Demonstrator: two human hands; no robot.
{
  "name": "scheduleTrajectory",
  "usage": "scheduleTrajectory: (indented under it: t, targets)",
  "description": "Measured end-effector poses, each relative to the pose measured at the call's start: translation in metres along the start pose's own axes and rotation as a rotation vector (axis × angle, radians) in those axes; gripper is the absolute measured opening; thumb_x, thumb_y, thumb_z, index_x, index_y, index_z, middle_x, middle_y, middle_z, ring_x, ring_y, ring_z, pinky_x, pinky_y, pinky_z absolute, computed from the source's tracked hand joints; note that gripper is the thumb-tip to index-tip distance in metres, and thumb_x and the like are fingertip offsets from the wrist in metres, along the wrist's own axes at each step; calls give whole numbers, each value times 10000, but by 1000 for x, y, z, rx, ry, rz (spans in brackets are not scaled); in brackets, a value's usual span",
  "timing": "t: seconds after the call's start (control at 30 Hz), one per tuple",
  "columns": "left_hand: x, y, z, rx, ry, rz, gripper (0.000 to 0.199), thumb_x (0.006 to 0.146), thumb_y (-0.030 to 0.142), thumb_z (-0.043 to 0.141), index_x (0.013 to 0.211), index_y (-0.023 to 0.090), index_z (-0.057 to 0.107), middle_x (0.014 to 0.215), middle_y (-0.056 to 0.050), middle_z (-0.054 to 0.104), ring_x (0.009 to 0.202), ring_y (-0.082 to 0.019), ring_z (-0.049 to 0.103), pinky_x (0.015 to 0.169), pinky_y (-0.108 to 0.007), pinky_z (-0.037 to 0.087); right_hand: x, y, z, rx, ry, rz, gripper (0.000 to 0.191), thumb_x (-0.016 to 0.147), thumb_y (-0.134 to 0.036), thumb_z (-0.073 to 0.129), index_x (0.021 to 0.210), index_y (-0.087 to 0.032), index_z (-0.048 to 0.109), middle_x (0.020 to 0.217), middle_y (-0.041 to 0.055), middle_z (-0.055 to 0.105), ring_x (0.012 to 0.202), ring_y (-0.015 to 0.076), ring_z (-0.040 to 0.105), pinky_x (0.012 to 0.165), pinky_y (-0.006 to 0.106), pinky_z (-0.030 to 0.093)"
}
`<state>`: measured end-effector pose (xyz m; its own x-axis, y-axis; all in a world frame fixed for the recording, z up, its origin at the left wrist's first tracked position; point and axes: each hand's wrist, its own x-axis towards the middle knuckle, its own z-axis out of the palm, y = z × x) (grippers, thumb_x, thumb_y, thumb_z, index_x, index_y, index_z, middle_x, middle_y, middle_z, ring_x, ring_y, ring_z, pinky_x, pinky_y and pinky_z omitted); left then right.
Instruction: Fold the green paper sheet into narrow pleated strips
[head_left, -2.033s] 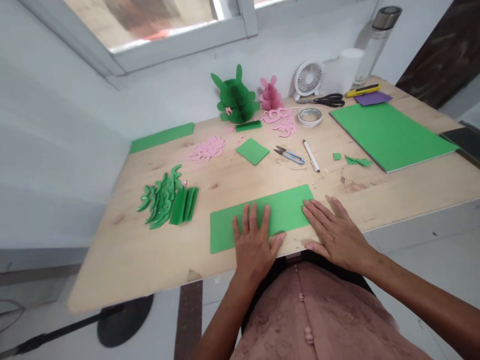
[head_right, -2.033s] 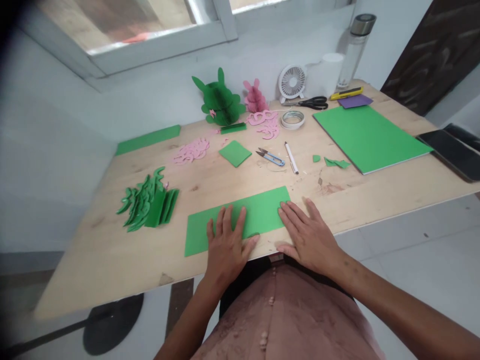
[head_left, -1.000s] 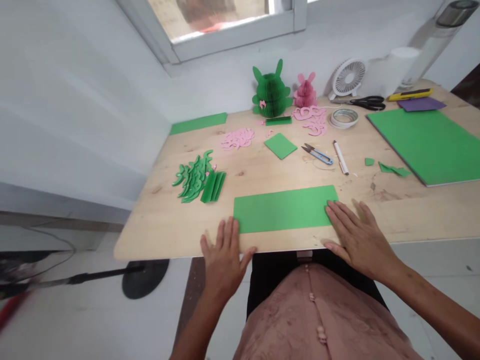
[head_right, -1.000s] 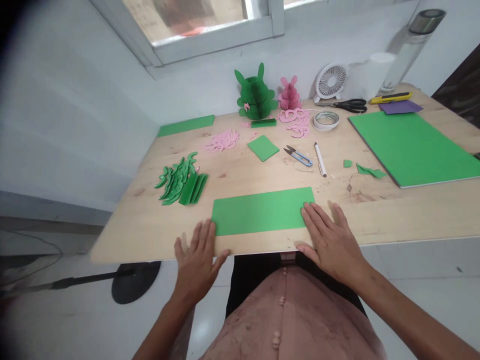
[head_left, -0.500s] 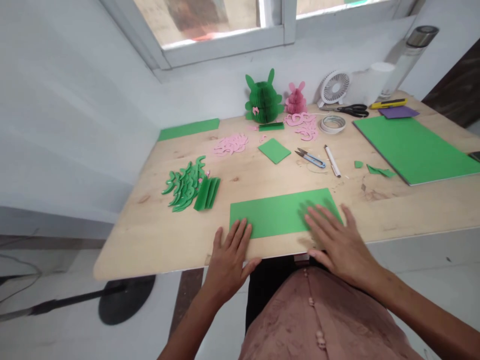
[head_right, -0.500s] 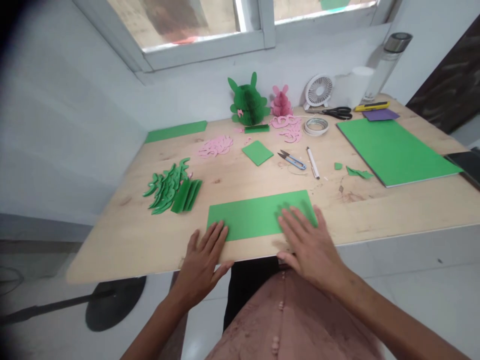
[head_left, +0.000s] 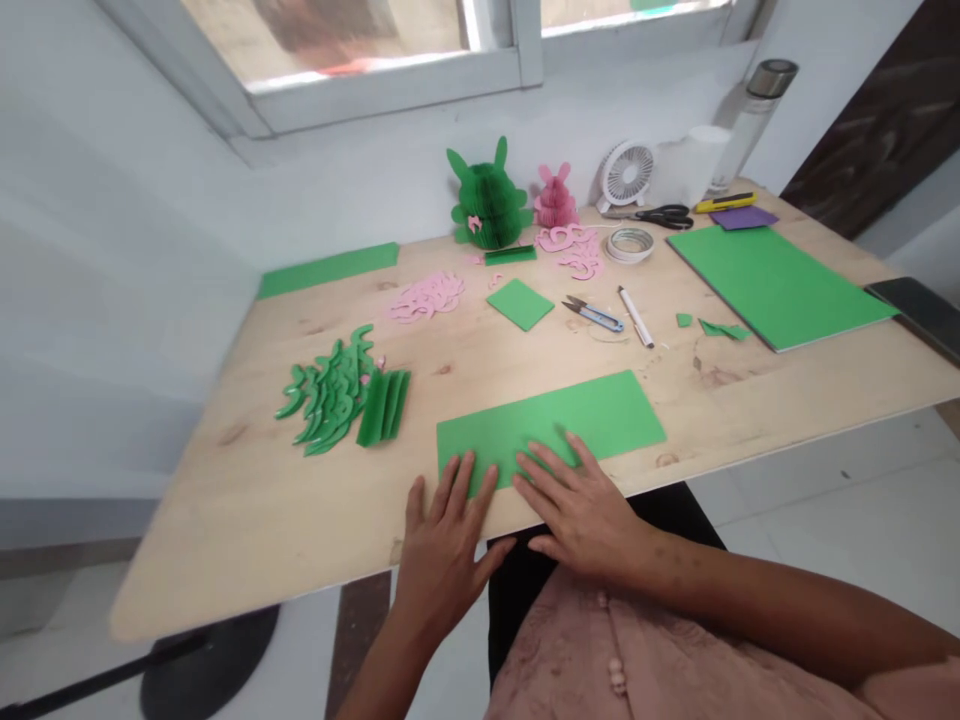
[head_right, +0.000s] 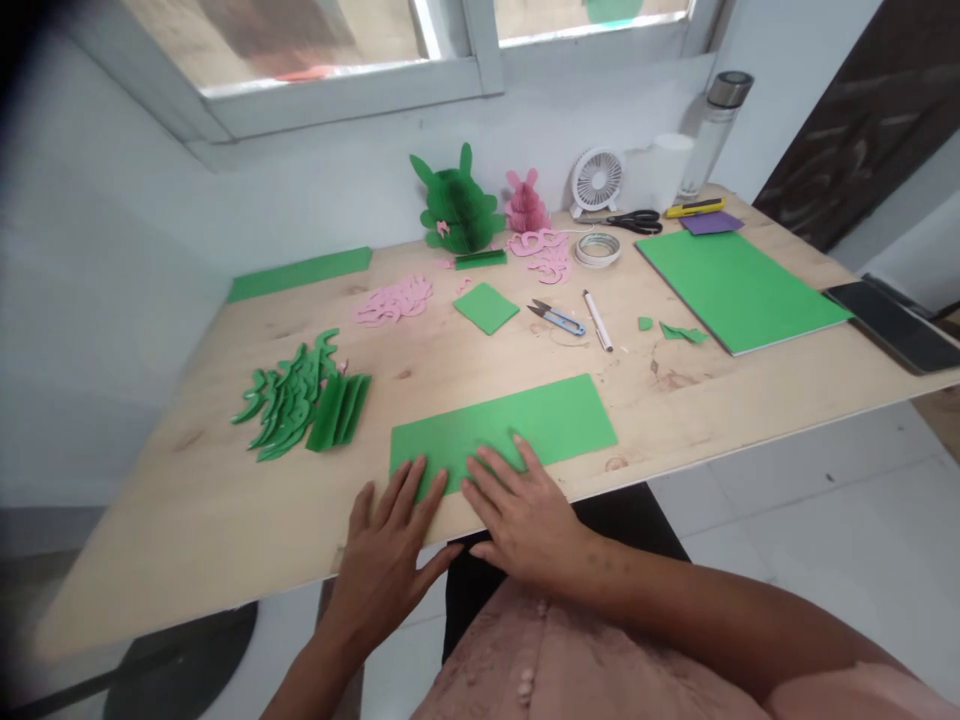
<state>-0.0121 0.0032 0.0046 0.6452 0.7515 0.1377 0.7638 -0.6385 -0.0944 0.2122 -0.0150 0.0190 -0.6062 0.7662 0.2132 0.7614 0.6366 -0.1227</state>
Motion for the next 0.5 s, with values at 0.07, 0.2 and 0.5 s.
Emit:
scheduleTrajectory:
  t: [0.07, 0.2, 0.5]
  targets:
    - [0, 0, 0, 1, 2, 4, 691, 849, 500, 501, 1437, 169, 352, 1488, -176, 334, 1382, -346, 273, 1086, -589, 162, -12, 7, -4, -24, -1, 28, 629, 877, -494, 521, 1368, -108, 437, 1459, 147, 400, 1391, 321, 233, 1122, 617, 57]
    - [1, 0, 0, 9, -9, 4, 698, 850, 489, 504, 1445, 164, 335, 1486, -177, 338, 1384, -347, 269, 1089, -587, 158, -37, 22, -14, -84, 12, 81, 618, 880, -496, 517, 1369, -126, 441, 1465, 140, 391, 1398, 314, 218, 1126, 599, 37]
    - [2, 1, -1, 19, -16, -2, 669, 871, 470, 475, 1450, 170, 325, 1487, -173, 339, 1392, -334, 260, 1103, -569, 151, -104, 61, -34, -178, 46, 302, 600, 905, -482, 479, 1413, -178, 382, 1465, 125, 393, 1386, 321, 261, 1107, 615, 111]
